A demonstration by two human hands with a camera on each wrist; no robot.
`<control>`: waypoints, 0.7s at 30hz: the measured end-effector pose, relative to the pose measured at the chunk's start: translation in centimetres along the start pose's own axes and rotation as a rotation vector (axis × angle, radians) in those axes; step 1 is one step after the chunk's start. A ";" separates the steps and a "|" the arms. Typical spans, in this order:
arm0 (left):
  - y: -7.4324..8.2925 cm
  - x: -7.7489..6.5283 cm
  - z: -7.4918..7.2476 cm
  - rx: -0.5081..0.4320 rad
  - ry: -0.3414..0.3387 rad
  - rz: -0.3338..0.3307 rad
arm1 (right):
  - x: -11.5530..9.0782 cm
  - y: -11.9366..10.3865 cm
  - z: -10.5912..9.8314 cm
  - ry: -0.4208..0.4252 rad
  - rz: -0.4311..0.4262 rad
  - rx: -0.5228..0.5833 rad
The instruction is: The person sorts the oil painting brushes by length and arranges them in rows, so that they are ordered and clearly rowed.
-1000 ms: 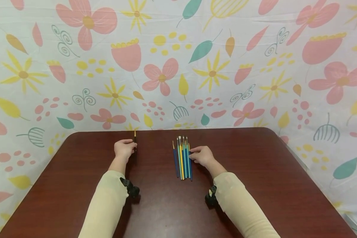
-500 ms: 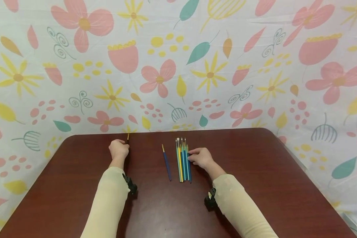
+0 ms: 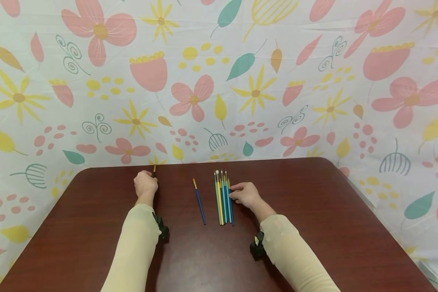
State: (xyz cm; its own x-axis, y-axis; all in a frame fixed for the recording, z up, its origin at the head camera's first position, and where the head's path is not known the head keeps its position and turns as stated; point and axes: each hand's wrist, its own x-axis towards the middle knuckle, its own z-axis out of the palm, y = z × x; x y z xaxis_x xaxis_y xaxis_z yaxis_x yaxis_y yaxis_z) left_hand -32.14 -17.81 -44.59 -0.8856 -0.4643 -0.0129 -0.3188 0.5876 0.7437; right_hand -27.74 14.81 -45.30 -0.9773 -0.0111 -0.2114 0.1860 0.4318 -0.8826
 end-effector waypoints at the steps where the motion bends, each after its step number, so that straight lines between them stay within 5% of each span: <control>1: 0.0 0.0 0.0 0.001 -0.001 0.001 | 0.0 0.0 0.0 -0.003 -0.003 -0.002; 13: 0.2 -0.3 -0.1 0.030 -0.019 0.028 | 0.2 0.1 0.0 -0.005 -0.006 -0.002; 21: 0.3 -1.2 0.9 -0.044 -0.023 0.097 | 0.2 0.1 0.0 -0.001 -0.001 0.002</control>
State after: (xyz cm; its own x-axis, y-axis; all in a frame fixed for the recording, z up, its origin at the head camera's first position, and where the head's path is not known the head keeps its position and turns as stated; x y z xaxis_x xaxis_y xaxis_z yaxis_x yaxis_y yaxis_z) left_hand -31.50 -16.51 -44.98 -0.9191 -0.3913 0.0459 -0.2166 0.5992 0.7707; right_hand -27.90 14.85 -45.47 -0.9775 -0.0128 -0.2107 0.1849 0.4297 -0.8838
